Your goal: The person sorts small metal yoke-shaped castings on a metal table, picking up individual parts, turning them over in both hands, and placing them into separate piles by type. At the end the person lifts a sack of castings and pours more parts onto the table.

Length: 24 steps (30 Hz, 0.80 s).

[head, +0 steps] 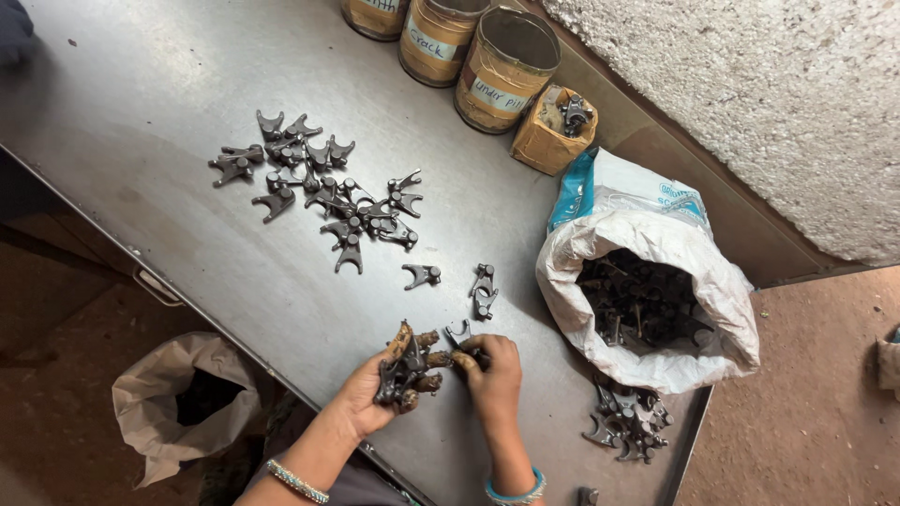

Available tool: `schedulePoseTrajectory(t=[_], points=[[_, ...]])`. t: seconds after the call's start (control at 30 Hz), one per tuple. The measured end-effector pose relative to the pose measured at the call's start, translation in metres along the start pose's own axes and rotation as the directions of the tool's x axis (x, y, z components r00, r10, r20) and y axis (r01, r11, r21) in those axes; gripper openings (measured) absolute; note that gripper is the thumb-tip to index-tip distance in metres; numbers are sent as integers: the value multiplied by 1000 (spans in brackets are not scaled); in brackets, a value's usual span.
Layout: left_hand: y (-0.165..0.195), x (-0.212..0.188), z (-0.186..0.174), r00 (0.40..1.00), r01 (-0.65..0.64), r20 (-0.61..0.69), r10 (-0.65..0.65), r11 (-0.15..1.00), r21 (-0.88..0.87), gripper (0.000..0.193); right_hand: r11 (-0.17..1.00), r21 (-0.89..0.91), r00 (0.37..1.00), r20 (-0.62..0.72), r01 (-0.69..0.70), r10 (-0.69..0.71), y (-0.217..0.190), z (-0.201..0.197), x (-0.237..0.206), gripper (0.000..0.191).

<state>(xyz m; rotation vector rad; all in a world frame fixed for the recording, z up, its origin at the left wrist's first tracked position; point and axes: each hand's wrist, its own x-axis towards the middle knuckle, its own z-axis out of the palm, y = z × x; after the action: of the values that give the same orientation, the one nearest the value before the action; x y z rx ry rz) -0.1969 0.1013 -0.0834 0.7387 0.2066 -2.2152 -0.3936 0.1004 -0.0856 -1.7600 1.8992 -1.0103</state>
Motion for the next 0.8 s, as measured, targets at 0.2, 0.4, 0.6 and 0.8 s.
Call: schedulePoseTrajectory(t=[0.2, 0.4, 0.6, 0.8], points=[[1, 4, -3, 999, 14, 42, -16, 998, 54, 38, 175, 857, 835, 393, -484, 384, 56, -20, -18, 17], [-11, 10, 4, 968, 76, 230, -95, 993, 91, 53, -193, 834, 737, 549, -518, 394, 72, -29, -38, 16], [-22, 17, 6, 983, 117, 143, -115, 993, -10, 49, 582, 627, 852, 317, -518, 417, 19, -38, -10, 21], [-18, 17, 4, 992, 96, 92, -90, 994, -57, 46, 975, -197, 989, -81, 103, -121, -21, -14, 44, 38]])
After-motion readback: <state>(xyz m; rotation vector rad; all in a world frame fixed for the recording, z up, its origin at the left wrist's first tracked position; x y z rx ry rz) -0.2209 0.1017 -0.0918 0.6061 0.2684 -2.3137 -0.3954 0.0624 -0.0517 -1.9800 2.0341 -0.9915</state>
